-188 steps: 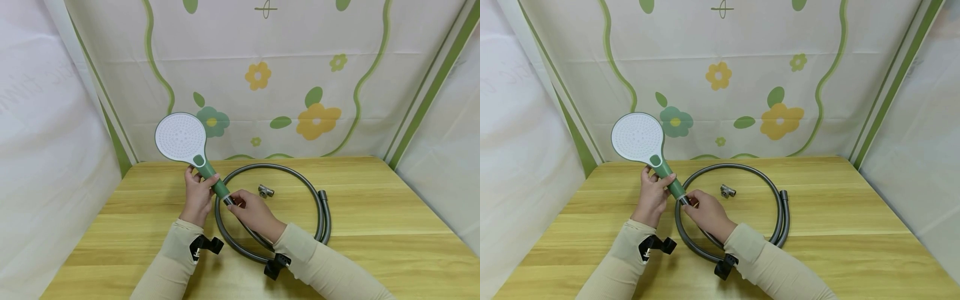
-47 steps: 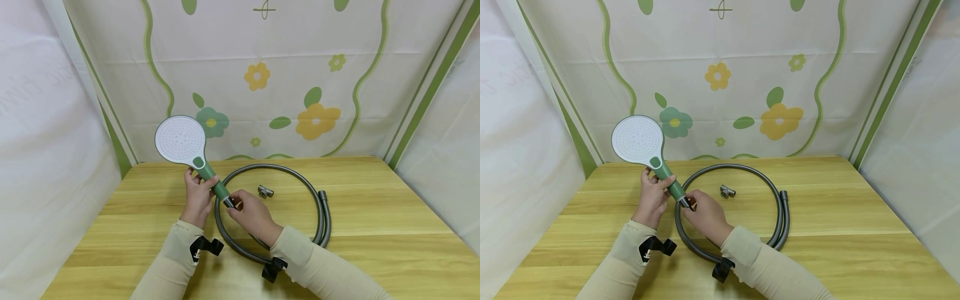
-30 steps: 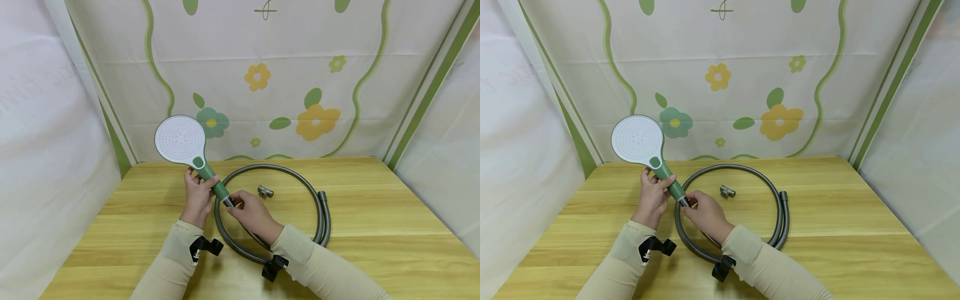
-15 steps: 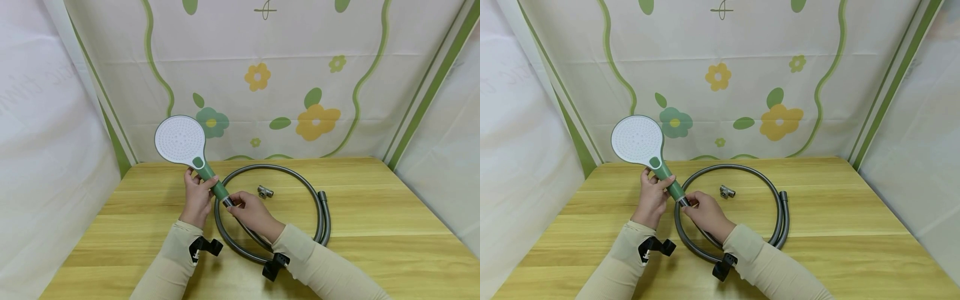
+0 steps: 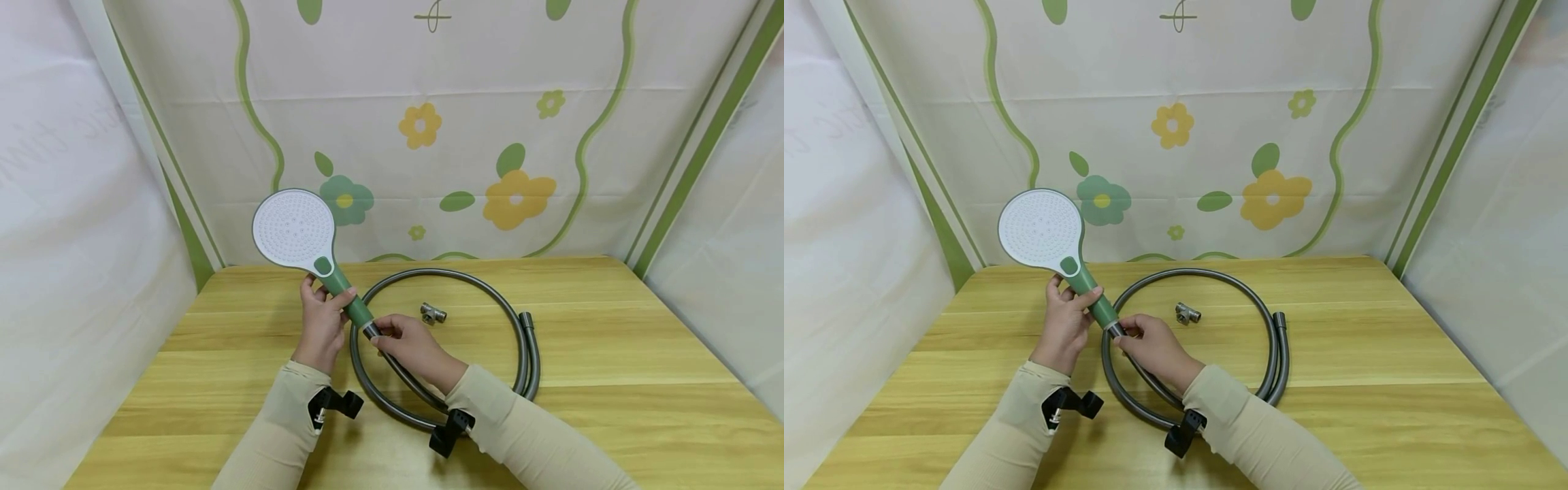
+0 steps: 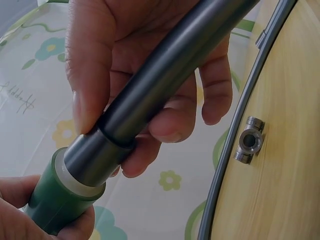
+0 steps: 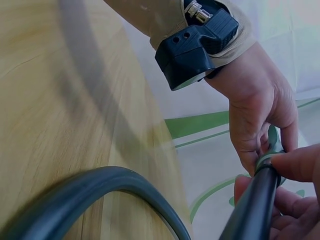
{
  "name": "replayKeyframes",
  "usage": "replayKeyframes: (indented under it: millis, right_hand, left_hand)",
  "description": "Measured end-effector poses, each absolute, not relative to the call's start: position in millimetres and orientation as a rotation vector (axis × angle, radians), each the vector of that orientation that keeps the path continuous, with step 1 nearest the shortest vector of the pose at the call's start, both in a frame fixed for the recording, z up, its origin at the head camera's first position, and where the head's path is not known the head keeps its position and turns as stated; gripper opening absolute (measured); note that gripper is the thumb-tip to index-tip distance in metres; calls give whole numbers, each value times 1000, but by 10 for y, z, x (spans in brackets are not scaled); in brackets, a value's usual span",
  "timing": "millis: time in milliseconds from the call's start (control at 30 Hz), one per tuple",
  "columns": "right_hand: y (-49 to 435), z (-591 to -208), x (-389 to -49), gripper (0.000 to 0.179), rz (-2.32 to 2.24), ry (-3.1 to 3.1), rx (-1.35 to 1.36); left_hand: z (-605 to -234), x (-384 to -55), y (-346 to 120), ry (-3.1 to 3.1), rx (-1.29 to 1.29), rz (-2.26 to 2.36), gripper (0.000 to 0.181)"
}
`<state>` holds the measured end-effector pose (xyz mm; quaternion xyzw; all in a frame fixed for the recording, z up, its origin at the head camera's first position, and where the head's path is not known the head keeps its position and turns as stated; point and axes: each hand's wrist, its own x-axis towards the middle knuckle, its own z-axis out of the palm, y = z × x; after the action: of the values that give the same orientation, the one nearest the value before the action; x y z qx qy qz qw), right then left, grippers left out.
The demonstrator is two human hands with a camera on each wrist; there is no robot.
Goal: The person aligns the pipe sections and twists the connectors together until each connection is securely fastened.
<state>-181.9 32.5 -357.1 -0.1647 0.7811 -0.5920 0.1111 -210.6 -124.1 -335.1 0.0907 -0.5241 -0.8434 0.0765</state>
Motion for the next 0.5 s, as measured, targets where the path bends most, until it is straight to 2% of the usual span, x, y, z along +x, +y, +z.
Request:
replayKeyframes:
  millis: [500]
  right_hand:
    - [362, -3601, -1849, 35, -1760, 2193, -472]
  left_hand:
    - [-3345, -2097, -1244, -1571, 270, -2532, 85]
